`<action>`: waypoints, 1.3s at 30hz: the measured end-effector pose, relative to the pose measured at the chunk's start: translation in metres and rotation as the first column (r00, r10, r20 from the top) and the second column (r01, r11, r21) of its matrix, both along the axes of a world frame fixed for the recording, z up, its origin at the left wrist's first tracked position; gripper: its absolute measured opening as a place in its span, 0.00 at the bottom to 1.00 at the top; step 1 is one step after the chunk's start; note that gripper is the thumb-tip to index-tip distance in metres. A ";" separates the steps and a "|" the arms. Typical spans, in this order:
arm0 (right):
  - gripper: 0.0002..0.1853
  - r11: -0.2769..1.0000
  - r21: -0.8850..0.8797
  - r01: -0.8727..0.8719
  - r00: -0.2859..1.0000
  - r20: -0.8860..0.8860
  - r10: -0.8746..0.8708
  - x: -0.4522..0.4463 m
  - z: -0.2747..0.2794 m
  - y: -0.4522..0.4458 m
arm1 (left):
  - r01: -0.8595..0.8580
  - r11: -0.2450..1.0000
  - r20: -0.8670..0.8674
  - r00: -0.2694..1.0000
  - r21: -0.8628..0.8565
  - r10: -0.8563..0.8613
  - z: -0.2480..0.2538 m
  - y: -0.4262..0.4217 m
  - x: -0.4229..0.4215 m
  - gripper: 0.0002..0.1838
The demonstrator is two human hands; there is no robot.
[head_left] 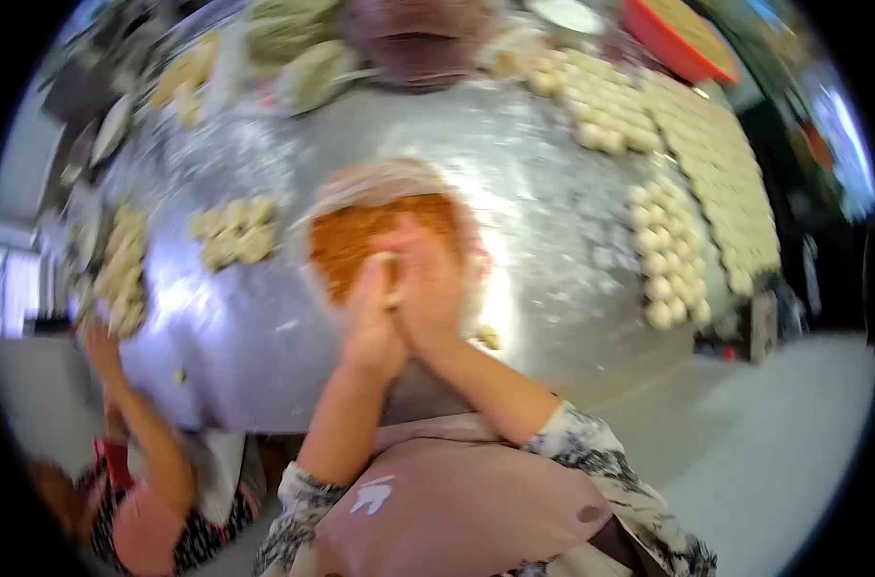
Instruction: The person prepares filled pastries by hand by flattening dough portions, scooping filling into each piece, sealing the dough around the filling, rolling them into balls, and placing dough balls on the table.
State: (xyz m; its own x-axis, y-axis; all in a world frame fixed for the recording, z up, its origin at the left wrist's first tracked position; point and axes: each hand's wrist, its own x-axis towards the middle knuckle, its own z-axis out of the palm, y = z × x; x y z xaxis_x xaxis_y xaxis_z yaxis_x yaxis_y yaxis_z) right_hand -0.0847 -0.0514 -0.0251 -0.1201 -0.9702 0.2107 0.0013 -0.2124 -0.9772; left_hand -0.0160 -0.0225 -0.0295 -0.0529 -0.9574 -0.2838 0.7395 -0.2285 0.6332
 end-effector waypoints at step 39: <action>0.25 0.934 0.106 -0.342 0.372 -0.897 0.238 -0.029 0.038 -0.024 | 0.100 0.976 0.125 0.989 -0.195 -0.076 0.026 0.011 -0.004 0.44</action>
